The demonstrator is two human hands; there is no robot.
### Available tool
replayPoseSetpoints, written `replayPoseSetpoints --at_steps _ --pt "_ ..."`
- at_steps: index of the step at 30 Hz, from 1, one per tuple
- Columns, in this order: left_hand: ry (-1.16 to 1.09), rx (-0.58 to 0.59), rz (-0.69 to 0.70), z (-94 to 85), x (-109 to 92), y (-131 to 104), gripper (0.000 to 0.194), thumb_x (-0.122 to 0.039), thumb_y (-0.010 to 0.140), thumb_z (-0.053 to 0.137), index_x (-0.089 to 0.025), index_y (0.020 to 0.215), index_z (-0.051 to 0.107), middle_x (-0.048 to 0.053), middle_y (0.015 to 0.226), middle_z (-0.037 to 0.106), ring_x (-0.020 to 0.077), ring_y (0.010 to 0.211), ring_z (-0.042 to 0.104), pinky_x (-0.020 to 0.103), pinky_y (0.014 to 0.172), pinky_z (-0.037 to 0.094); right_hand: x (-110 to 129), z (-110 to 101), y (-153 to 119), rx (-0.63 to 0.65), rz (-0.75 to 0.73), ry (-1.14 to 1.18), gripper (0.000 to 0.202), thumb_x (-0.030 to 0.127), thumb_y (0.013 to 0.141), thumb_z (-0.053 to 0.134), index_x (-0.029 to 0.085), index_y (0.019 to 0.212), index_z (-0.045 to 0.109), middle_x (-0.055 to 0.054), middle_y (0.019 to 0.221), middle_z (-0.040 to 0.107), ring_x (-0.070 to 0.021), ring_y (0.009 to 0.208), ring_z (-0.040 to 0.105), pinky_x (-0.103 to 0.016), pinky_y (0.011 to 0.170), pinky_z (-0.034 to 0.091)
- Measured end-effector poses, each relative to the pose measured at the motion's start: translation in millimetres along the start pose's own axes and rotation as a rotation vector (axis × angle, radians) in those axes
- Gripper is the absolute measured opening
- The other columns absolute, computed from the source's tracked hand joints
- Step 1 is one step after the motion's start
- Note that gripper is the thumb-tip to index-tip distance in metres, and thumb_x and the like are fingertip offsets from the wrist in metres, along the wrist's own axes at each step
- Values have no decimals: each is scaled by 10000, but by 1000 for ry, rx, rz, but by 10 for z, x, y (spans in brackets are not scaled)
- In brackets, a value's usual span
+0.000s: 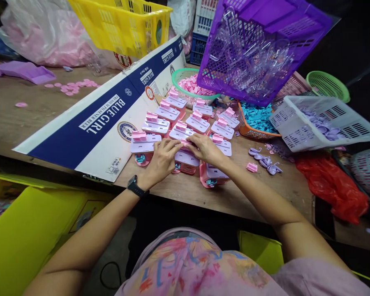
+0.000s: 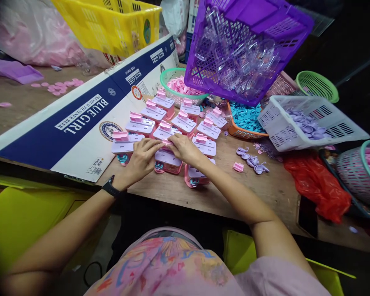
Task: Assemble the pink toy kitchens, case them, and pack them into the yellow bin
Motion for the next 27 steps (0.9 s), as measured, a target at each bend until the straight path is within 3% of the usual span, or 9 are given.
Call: replayPoseSetpoints --at_steps 8,13,15,17,20,22,24,27 --pt "61 75 -16 45 52 -24 735 -8 806 502 -299 1477 577 112 1451 638 362 1320 524 562 1025 335 -34 128 -61 -37 13 44 185 236 1061 525 163 1145 672 -115 1064 655 -230 956 617 -355 876 490" --pt "92 70 -43 60 33 -86 675 -43 853 492 -326 1458 593 109 1441 658 378 1320 548 622 1018 292 37 207 -95 -81 77 23 196 231 1067 521 145 1128 686 -138 1076 655 -251 1020 620 -368 914 497" --pt "122 56 -20 40 15 -85 614 -76 876 500 -303 1435 615 127 1404 677 401 1300 558 642 1008 299 60 151 -133 -84 66 75 174 239 1048 579 158 1153 691 -120 1080 670 -235 1017 631 -350 929 503" --pt "147 28 10 13 4 -63 568 -116 914 486 -300 1437 608 129 1372 691 413 1268 573 653 990 317 10 -47 -271 -158 58 113 202 263 1040 608 187 1210 687 -98 1129 675 -215 1051 636 -332 964 503" --pt "141 1 27 -13 -4 -27 579 -181 962 453 -415 1486 526 53 1379 681 416 1267 558 672 982 347 -283 -518 -783 -382 170 45 245 277 1073 530 207 1250 685 -95 1223 664 -214 1151 619 -342 1033 482" --pt "118 -15 25 -23 -35 -18 581 -196 962 445 -462 1473 519 21 1367 678 425 1278 535 692 986 361 -608 -753 -1268 -429 325 -52 259 229 1069 495 178 1206 708 -114 1198 679 -229 1147 628 -361 1039 480" --pt "111 -64 11 -42 -96 -14 525 -179 948 462 -397 1404 603 58 1330 689 435 1267 532 687 975 384 -1002 -820 -1750 -321 510 -152 240 183 1033 528 133 1145 734 -146 1144 703 -258 1114 647 -387 1031 485" --pt "100 -147 -2 -58 -250 4 434 -134 913 528 -300 1277 695 118 1317 681 423 1273 535 637 980 410 -1509 -720 -2332 -165 723 -247 253 162 1007 547 92 1168 729 -207 1199 703 -297 1156 646 -430 1060 473"
Point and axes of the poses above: each hand's wrist, its own y-axis towards the middle knuckle, its own z-axis out of the palm, x = y × z, the point moved 6 cm from there along y, towards the middle knuckle
